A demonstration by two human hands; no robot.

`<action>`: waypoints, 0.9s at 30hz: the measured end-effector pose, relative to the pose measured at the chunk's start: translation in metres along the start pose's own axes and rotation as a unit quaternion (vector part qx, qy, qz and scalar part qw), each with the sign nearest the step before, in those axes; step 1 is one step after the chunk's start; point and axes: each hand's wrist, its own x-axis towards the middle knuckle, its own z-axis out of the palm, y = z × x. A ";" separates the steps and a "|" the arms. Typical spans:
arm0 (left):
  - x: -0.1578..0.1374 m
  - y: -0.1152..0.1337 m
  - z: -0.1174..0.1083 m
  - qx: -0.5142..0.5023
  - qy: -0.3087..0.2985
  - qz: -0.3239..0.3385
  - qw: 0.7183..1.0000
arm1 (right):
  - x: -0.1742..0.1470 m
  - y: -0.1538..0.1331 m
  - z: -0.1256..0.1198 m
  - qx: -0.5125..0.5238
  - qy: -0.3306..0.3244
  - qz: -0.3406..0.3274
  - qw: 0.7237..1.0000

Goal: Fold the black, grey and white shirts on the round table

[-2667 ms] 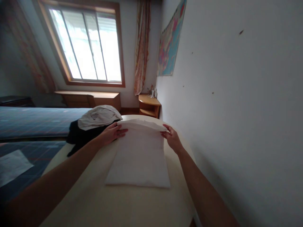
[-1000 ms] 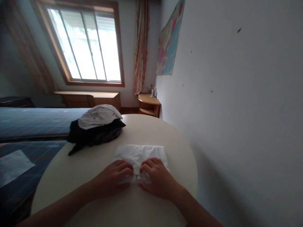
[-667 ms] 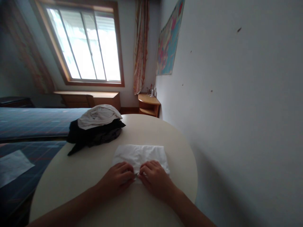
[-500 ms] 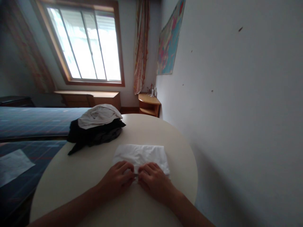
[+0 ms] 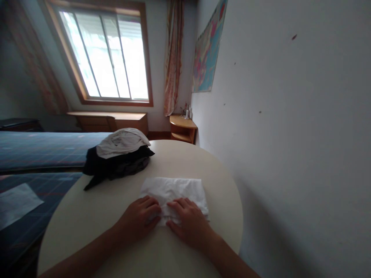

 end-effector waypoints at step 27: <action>0.042 -0.022 0.029 0.085 -0.103 -0.281 0.950 | 0.043 0.023 0.020 -0.155 -0.034 0.245 0.956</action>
